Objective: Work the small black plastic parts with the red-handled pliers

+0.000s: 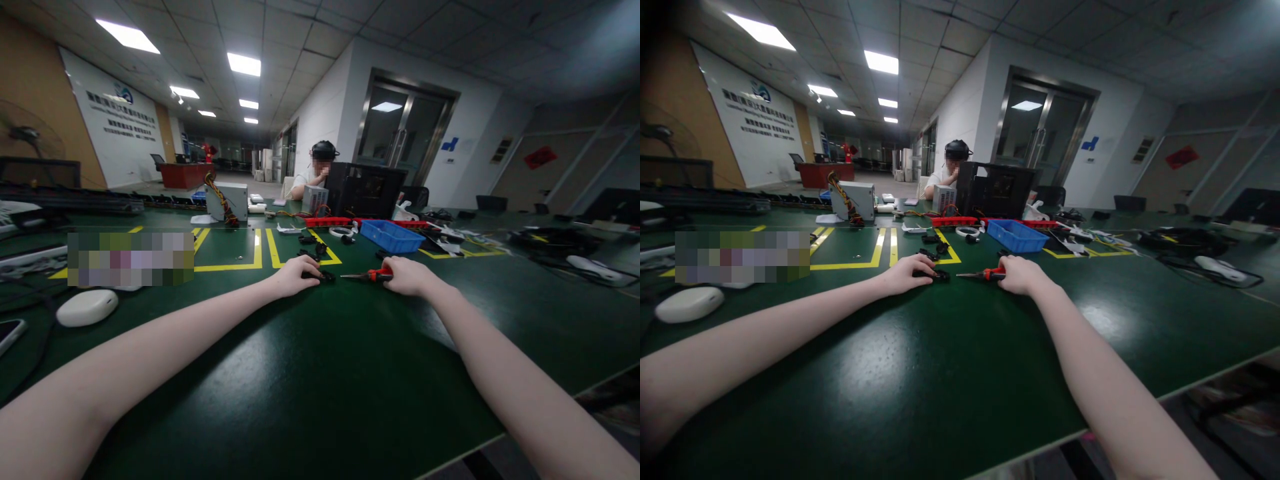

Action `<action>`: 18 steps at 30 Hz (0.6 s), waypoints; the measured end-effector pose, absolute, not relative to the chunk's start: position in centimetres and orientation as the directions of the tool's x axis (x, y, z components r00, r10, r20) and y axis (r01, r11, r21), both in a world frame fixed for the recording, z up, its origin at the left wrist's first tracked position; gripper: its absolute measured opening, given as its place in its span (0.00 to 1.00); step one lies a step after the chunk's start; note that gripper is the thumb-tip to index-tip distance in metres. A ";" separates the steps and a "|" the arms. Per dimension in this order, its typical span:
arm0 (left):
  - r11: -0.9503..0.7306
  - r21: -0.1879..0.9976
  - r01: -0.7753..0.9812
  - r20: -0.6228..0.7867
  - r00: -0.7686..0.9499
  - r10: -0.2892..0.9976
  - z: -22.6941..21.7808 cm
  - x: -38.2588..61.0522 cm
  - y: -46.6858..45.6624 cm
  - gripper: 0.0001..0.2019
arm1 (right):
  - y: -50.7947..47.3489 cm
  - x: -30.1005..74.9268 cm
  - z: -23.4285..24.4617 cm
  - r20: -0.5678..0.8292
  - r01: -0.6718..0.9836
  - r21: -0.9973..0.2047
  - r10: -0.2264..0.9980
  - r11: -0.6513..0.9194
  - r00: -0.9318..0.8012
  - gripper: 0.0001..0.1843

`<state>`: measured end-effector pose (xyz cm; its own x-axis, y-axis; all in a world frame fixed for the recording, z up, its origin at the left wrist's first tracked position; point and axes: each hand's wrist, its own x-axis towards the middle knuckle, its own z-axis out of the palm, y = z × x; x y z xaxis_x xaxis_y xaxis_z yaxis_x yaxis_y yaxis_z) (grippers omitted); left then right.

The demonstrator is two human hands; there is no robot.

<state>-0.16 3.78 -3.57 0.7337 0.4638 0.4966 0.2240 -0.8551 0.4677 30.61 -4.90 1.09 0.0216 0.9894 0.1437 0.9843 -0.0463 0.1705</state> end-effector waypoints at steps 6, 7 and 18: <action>-0.861 0.470 0.194 0.491 0.753 0.437 -3.4 -0.2 3.5 0.08 | -5.2 31.0 0.0 0.425 0.946 0.319 0.885 0.050 -0.190 0.15; -0.860 0.475 0.189 0.489 0.756 0.436 -3.4 -0.2 3.5 0.08 | -5.3 31.0 -0.1 0.449 0.947 0.316 0.869 0.062 -0.207 0.16; -0.845 0.512 0.156 0.460 0.780 0.423 -3.3 -0.3 3.5 0.10 | -5.4 27.3 -0.2 0.488 0.902 0.365 0.777 0.233 -0.398 0.20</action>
